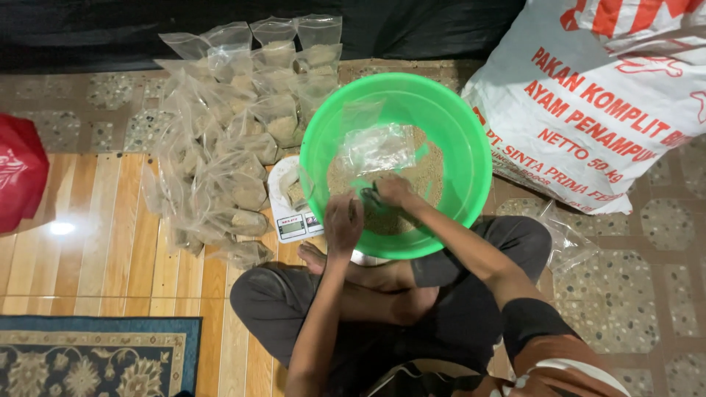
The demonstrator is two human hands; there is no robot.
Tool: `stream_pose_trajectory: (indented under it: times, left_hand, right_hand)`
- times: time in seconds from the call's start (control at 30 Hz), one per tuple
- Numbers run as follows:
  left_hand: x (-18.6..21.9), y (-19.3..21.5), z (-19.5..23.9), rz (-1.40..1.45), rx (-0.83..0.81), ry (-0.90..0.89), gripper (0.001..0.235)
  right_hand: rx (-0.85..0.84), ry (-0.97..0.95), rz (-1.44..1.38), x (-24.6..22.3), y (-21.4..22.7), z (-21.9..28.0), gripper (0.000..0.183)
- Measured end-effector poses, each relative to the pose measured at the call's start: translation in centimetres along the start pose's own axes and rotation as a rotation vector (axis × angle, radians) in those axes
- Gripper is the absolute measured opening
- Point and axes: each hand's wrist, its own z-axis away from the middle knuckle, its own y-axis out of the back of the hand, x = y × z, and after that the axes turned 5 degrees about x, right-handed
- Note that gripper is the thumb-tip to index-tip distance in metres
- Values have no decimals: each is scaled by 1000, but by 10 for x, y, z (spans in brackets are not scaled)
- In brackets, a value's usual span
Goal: Scooping animal feed from a basin into small plastic bags and weighing them on a digital scale.
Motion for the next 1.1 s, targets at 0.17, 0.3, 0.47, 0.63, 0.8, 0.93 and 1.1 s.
stream_pose_trajectory:
  times: [0.17,0.3,0.47,0.63,0.8,0.93,1.1]
  left_hand:
    - [9,-4,-3,-97,113,-88,6]
    - [4,-3,2,-34,198,-124,10]
    - [3,-3,8,-160,172,-102,14]
    - [7,-1,13,-180,157,-46,13]
    - [-8,-10,23,-229,145,-51,15]
    - [-6,-9,27,-204,134,-65,16]
    - [-5,-10,33,-228,167,-133,17]
  right_hand:
    - [-499,-567,327,-65,65,24,35]
    - [-242,34,73,-20,65,55,23]
    - [-89,20,81,-10,53,41,16]
    - [-122,1,119,-5,30,31,11]
    - [-173,104,267,-14,44,33,12]
    - [-220,-23,280,-11,43,38,34]
    - [-119,-62,223,-21,105,84,28]
